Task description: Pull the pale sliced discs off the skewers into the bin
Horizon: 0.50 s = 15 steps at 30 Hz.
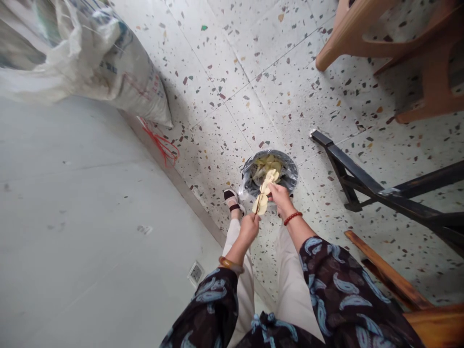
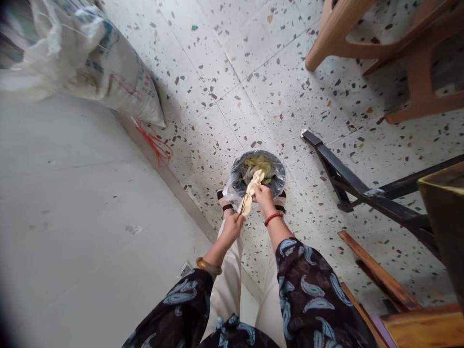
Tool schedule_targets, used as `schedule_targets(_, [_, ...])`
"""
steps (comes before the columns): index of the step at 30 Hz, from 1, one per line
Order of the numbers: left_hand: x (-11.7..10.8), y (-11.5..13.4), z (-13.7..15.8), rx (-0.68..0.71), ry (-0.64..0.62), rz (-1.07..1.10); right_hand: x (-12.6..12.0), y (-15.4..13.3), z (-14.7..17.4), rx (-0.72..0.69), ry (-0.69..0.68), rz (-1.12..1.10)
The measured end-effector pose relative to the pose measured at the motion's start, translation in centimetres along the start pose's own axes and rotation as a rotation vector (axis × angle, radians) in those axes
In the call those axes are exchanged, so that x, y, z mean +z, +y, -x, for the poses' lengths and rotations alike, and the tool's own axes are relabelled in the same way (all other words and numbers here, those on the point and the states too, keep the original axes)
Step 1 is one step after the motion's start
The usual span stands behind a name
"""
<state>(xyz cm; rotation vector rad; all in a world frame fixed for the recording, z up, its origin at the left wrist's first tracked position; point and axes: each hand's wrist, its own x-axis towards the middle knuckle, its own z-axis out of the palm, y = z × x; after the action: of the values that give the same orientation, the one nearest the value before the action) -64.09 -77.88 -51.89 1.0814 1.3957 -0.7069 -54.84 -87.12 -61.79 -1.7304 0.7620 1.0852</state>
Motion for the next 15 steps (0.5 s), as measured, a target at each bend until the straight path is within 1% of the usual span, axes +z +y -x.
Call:
schedule_targets(2, [0.1, 0.4, -0.4, -0.060, -0.073, 0.069, -0.8, 0.4, 0.8, 0.057, -0.015, -0.117])
schedule_targets(4, [0.2, 0.9, -0.4, -0.111, -0.161, 0.151, -1.4, 1.1, 1.8, 0.118, -0.019, -0.184])
schedule_targets(6, [0.2, 1.4, -0.2, -0.149, -0.249, 0.224, -1.6, 1.9, 3.0, 0.172, -0.061, -0.235])
schedule_targets(8, [0.3, 1.6, 0.0, -0.177, -0.312, 0.278, -1.4, 2.5, 3.9, 0.196, -0.124, -0.290])
schedule_targets(11, [0.5, 1.5, 0.2, -0.206, -0.348, 0.329, -0.8, 2.6, 4.7, 0.175, -0.164, -0.376])
schedule_targets(15, [0.5, 0.9, 0.0, -0.207, -0.309, 0.368, -0.4, 2.3, 4.7, 0.140, -0.172, -0.382])
